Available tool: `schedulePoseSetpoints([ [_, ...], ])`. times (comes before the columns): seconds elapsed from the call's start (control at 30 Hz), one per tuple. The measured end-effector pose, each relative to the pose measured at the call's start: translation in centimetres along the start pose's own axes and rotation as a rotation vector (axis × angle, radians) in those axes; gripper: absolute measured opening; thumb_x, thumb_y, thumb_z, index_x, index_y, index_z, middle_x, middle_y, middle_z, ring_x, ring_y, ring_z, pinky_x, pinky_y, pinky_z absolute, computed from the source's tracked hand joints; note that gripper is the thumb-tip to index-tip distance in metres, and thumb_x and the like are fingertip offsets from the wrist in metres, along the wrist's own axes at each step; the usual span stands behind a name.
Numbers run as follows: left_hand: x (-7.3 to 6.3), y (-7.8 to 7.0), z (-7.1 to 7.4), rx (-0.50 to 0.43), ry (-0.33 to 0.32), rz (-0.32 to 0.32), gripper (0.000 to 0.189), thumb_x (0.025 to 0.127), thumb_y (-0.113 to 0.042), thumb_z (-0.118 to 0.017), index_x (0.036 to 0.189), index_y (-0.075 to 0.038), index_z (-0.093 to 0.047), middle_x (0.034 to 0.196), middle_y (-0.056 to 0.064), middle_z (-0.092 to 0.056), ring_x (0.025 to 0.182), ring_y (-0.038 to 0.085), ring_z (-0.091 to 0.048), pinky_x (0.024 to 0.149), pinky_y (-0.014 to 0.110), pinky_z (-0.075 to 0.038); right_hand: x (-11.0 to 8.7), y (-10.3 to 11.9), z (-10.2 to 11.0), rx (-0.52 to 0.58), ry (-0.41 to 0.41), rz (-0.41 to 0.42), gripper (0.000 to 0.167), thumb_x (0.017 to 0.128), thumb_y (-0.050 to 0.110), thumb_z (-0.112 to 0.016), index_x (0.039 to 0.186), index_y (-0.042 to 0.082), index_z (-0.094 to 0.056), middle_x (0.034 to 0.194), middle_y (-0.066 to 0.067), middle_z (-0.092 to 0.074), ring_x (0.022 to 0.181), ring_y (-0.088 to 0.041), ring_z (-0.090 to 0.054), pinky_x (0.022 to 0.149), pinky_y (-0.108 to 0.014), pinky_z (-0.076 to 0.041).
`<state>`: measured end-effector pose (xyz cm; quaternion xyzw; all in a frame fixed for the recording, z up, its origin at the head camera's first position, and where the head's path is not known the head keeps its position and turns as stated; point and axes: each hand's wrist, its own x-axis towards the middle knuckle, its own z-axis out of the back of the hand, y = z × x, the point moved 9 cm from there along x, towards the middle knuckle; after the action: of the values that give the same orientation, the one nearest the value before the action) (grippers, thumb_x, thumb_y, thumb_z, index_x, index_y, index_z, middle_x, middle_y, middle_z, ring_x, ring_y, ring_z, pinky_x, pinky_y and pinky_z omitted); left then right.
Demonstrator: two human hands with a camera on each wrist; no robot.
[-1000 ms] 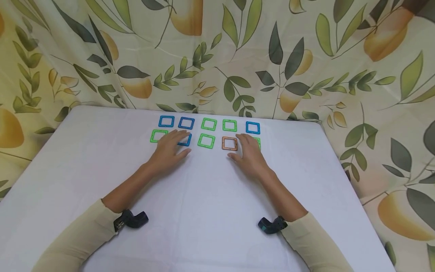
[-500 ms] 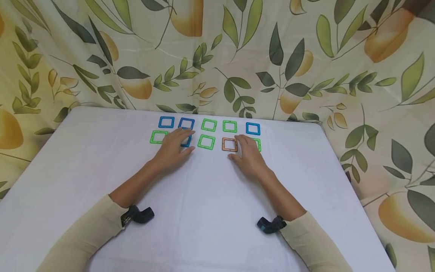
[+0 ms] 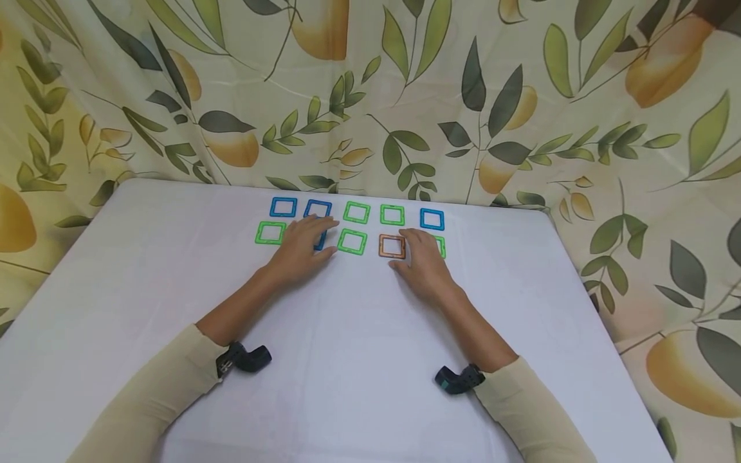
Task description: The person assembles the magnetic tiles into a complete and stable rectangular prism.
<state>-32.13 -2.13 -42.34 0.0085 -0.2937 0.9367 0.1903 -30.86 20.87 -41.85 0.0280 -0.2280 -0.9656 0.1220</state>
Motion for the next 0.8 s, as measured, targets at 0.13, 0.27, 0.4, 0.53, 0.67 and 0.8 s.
schedulePoseSetpoints([
  [0.13,0.3,0.0,-0.2,-0.001,-0.006,-0.008,0.059,0.102,-0.035,-0.069,0.157,-0.021,-0.051,0.163,0.003,-0.044,0.157,0.031,-0.024,0.124,0.062,-0.008,0.2,0.1,0.1,0.006,-0.010,0.009,0.069,0.099,0.018,-0.075,0.157,-0.001,-0.042,0.161,-0.022,-0.040,0.153,-0.040,-0.026,0.124,-0.053,-0.021],
  [0.27,0.6,-0.1,-0.3,-0.006,-0.020,-0.021,0.058,0.102,-0.034,-0.070,0.156,-0.020,-0.052,0.162,0.003,-0.047,0.156,0.031,-0.026,0.124,0.061,-0.008,0.3,0.3,0.1,0.019,-0.013,0.012,0.069,0.099,0.017,-0.075,0.156,0.000,-0.043,0.160,-0.022,-0.041,0.153,-0.041,-0.027,0.124,-0.053,-0.022],
  [0.4,0.9,-0.3,-0.6,-0.008,-0.016,-0.029,0.058,0.102,-0.033,-0.071,0.155,-0.021,-0.053,0.161,0.002,-0.048,0.156,0.031,-0.026,0.125,0.061,-0.007,0.4,0.1,-0.2,0.032,-0.007,-0.005,0.067,0.099,0.018,-0.075,0.156,0.001,-0.044,0.160,-0.021,-0.043,0.153,-0.040,-0.028,0.124,-0.053,-0.022],
  [0.53,1.0,-0.5,-0.8,-0.006,-0.010,-0.032,0.057,0.101,-0.033,-0.072,0.154,-0.021,-0.054,0.161,0.001,-0.048,0.155,0.032,-0.027,0.125,0.060,-0.007,0.5,0.0,-0.3,0.038,-0.004,-0.014,0.067,0.099,0.018,-0.075,0.157,0.002,-0.045,0.160,-0.021,-0.043,0.153,-0.040,-0.028,0.124,-0.053,-0.022],
  [0.67,1.3,-0.7,-1.0,-0.004,-0.012,-0.041,0.055,0.101,-0.032,-0.072,0.152,-0.021,-0.057,0.159,0.001,-0.050,0.154,0.033,-0.030,0.124,0.062,-0.008,0.6,0.1,-0.4,0.048,-0.004,-0.007,0.066,0.099,0.018,-0.075,0.155,0.001,-0.046,0.158,-0.021,-0.045,0.152,-0.040,-0.030,0.124,-0.054,-0.023],
  [0.8,1.6,-0.9,-1.1,0.012,-0.014,-0.049,0.053,0.100,-0.033,-0.073,0.150,-0.021,-0.059,0.158,0.000,-0.052,0.153,0.033,-0.032,0.124,0.063,-0.008,0.8,0.2,-0.3,0.049,-0.008,-0.002,0.064,0.099,0.018,-0.075,0.154,0.000,-0.048,0.156,-0.021,-0.048,0.151,-0.040,-0.032,0.123,-0.054,-0.024],
])
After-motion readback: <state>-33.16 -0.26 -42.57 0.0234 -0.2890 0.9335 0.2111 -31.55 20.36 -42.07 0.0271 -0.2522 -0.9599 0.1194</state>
